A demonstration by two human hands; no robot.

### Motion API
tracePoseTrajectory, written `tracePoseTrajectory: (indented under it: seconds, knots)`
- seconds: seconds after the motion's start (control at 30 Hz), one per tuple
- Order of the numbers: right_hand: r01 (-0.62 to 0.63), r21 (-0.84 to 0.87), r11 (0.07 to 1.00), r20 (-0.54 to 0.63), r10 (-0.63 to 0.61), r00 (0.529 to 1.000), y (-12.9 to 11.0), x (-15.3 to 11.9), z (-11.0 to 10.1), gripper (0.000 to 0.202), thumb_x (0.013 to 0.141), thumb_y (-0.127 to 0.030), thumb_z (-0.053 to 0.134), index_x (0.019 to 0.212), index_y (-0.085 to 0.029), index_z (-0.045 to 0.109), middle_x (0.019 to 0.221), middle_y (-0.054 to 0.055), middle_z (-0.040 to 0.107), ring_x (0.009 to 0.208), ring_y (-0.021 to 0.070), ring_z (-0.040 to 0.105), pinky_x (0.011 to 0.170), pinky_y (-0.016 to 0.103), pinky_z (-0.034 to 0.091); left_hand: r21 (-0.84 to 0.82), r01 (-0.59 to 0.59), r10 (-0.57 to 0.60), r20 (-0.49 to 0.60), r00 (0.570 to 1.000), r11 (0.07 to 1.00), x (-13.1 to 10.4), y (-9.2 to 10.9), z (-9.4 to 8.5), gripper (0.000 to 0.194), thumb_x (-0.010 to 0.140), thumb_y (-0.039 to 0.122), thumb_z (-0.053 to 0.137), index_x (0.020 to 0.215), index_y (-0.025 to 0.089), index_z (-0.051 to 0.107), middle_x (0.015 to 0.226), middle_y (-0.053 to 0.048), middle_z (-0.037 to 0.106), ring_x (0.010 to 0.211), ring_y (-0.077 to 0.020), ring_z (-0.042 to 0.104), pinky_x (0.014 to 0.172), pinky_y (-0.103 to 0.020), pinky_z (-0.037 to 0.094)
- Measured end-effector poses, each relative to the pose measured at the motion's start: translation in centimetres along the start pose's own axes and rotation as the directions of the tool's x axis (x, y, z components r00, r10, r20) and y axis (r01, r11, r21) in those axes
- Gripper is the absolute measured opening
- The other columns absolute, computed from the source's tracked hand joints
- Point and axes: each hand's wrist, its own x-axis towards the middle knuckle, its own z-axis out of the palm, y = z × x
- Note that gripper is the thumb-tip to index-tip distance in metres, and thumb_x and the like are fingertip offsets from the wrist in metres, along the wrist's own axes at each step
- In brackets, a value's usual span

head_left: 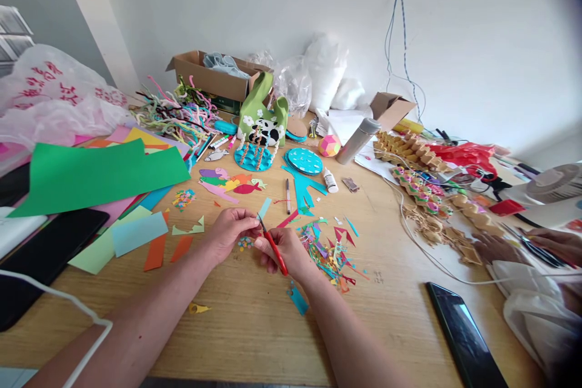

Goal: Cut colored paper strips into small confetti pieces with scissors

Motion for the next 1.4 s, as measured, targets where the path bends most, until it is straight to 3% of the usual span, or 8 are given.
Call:
tracePoseTrajectory:
  seconds: [1.07, 1.4]
  knots:
    - [-0.050, -0.059, 0.997, -0.006, 0.049, 0.999, -0.77, -0.26, -0.06, 0.050, 0.059, -0.061, 0.071, 0.058, -0.016, 0.049, 0.046, -0.001, 0.057, 0.034, 0.0087, 0.050, 0.030, 0.016, 0.033, 0.009, 0.043, -0.043, -0.011, 0.999, 0.999, 0.10, 0.25, -0.30, 0.016, 0.054, 0.022, 0.074, 0.063, 0.013, 0.065, 0.057, -0.003, 0.066, 0.054, -0.0126, 0.059, 0.056, -0.024, 0.043]
    - [-0.054, -0.041, 0.998, -0.021, 0.054, 0.998, -0.57, -0.15, -0.03, 0.050, 0.058, -0.061, 0.071, 0.057, -0.017, 0.047, 0.045, -0.002, 0.056, 0.033, 0.0094, 0.050, 0.029, 0.017, 0.033, -0.036, 0.028, -0.026, 0.042, 0.999, 0.999, 0.18, 0.25, -0.44, 0.015, 0.058, 0.025, 0.072, 0.063, 0.011, 0.065, 0.060, -0.004, 0.066, 0.056, -0.0127, 0.059, 0.058, -0.025, 0.045]
